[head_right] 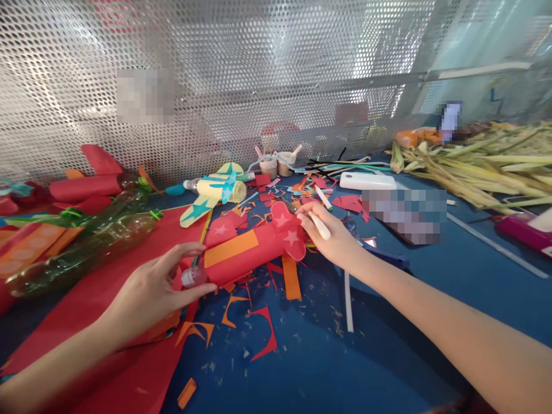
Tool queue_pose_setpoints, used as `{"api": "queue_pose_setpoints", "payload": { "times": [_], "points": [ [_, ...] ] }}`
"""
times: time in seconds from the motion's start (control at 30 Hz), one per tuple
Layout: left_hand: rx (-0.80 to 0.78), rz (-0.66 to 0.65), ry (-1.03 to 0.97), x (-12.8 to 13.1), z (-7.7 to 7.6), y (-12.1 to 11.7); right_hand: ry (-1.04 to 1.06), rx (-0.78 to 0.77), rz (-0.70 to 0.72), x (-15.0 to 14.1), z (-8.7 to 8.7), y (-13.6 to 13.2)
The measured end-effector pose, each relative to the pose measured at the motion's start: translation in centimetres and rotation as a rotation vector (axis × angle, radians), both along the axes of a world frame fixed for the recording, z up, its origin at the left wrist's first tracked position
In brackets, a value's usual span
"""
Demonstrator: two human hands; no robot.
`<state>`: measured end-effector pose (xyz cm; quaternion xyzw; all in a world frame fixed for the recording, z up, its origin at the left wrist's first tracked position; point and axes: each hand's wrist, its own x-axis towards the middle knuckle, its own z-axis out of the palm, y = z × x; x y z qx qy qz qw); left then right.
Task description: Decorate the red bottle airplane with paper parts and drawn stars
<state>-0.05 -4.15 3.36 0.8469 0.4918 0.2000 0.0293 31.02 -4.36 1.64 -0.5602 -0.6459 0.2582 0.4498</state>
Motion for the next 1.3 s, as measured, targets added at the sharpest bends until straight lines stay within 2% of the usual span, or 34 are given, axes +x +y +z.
{"api": "queue_pose_setpoints", "payload": {
  "times": [0.1, 0.23, 0.4, 0.53, 0.67, 0.73, 0.8, 0.93, 1.1, 1.3],
  "points": [
    [-0.093, 0.032, -0.069, -0.2, 0.0, 0.6, 0.087, -0.001, 0.015, -0.1, 0.0, -0.1],
    [-0.253, 0.068, -0.277, -0.2, 0.1, 1.3, 0.167, 0.009, 0.022, -0.4, 0.6, -0.5],
    [-0.528, 0.083, -0.512, 0.4, 1.4, 1.1, 0.214, 0.060, -0.037, -0.5, 1.5, -1.1],
    [-0.690, 0.045, -0.609, 0.6, 2.5, 0.7, 0.243, 0.134, -0.083, -0.3, 1.6, -1.2],
    [-0.748, -0.006, -0.610, 0.4, 2.3, 0.9, 0.151, 0.114, -0.090, -0.3, 1.4, -0.9],
    [-0.699, 0.007, -0.550, 0.2, 1.9, 1.2, 0.066, 0.091, -0.067, -0.4, 1.0, -0.7],
    [-0.582, 0.057, -0.443, 0.1, 1.5, 1.4, 0.013, 0.070, -0.027, -0.3, 0.4, -0.5],
    [-0.407, 0.107, -0.278, 0.3, 1.2, 1.3, 0.006, 0.061, 0.022, -0.2, -0.4, -0.2],
    [-0.198, 0.071, -0.099, 0.5, 0.8, 0.3, 0.023, 0.082, -0.037, -0.1, 0.1, -0.4],
    [0.127, -0.050, 0.068, 0.3, -0.7, -0.6, -0.031, 0.111, -0.037, -0.2, 0.8, -0.5]
  ]
}}
